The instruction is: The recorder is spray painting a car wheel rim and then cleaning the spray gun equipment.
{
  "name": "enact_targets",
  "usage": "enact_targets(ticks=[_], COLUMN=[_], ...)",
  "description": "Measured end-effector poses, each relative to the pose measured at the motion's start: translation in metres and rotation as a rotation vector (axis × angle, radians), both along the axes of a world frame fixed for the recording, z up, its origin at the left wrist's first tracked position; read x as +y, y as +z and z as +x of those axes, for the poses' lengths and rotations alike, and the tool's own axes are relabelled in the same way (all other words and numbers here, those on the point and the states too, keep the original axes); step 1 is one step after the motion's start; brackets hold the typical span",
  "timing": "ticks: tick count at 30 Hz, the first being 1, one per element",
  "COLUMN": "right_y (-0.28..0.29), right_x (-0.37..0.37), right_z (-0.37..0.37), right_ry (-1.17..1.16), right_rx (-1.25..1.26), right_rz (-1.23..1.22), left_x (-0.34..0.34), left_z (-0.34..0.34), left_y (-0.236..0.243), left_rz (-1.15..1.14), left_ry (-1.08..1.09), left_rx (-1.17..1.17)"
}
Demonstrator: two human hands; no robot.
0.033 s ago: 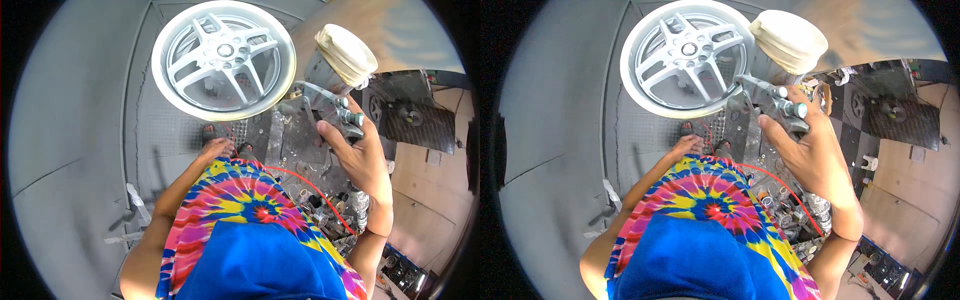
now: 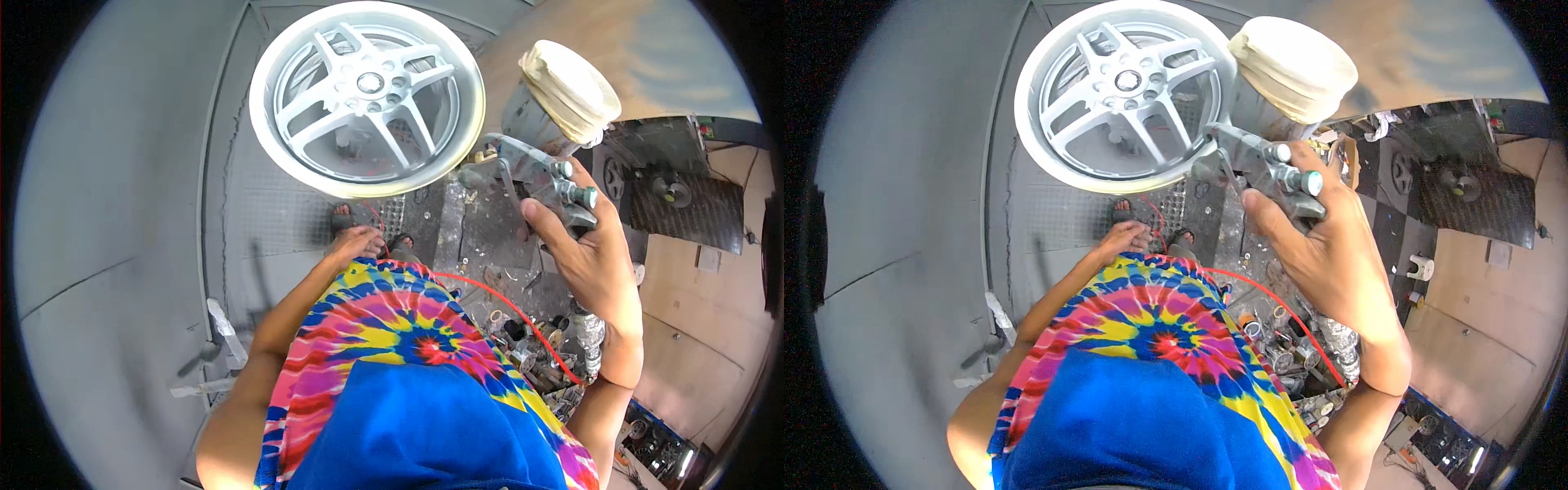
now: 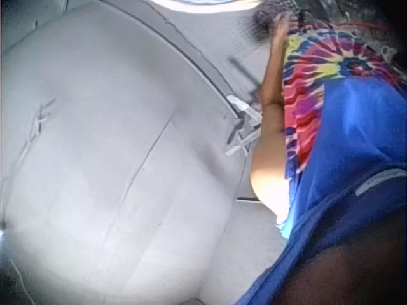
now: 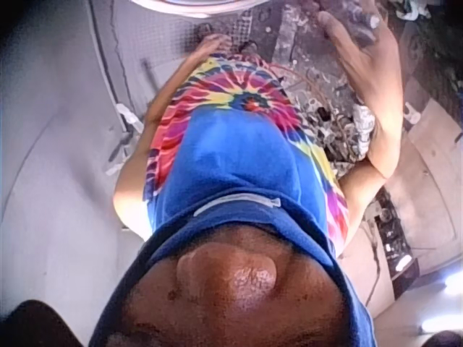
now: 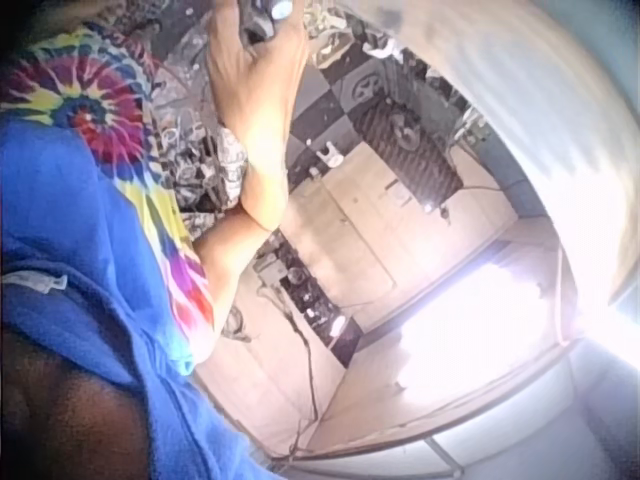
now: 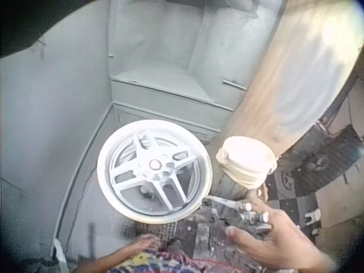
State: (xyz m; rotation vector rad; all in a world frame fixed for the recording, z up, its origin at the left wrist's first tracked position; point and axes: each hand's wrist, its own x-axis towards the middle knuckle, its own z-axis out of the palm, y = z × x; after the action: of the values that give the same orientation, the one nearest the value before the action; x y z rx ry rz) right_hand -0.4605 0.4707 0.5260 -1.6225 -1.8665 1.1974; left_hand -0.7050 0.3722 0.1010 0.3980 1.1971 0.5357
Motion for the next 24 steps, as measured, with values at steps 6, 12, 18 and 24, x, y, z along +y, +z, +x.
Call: enact_targets(ticks=[6, 12, 18, 24], right_y=[0.003, 0.01, 0.027, 0.038], right_x=[0.001, 0.006, -0.002, -0.016], right_z=[-0.013, -0.04, -0.038, -0.025], right_ry=[0.012, 0.234, 0.099, -0.069], right_rx=[0.013, 0.08, 0.185, 0.211], right_rz=[0.019, 0.118, 0.024, -0.035], left_x=[0.004, 0.006, 0.007, 0.013], left_z=[0.001, -0.002, 0.002, 0.005], left_y=[0.005, 0.013, 0.01, 0.02], left_rz=[0.006, 0.001, 0.096, 0.17], left_ry=[-0.054, 0.016, 0.244, 0.456], left_rx=[0.024, 0.0, -0.02, -0.036])
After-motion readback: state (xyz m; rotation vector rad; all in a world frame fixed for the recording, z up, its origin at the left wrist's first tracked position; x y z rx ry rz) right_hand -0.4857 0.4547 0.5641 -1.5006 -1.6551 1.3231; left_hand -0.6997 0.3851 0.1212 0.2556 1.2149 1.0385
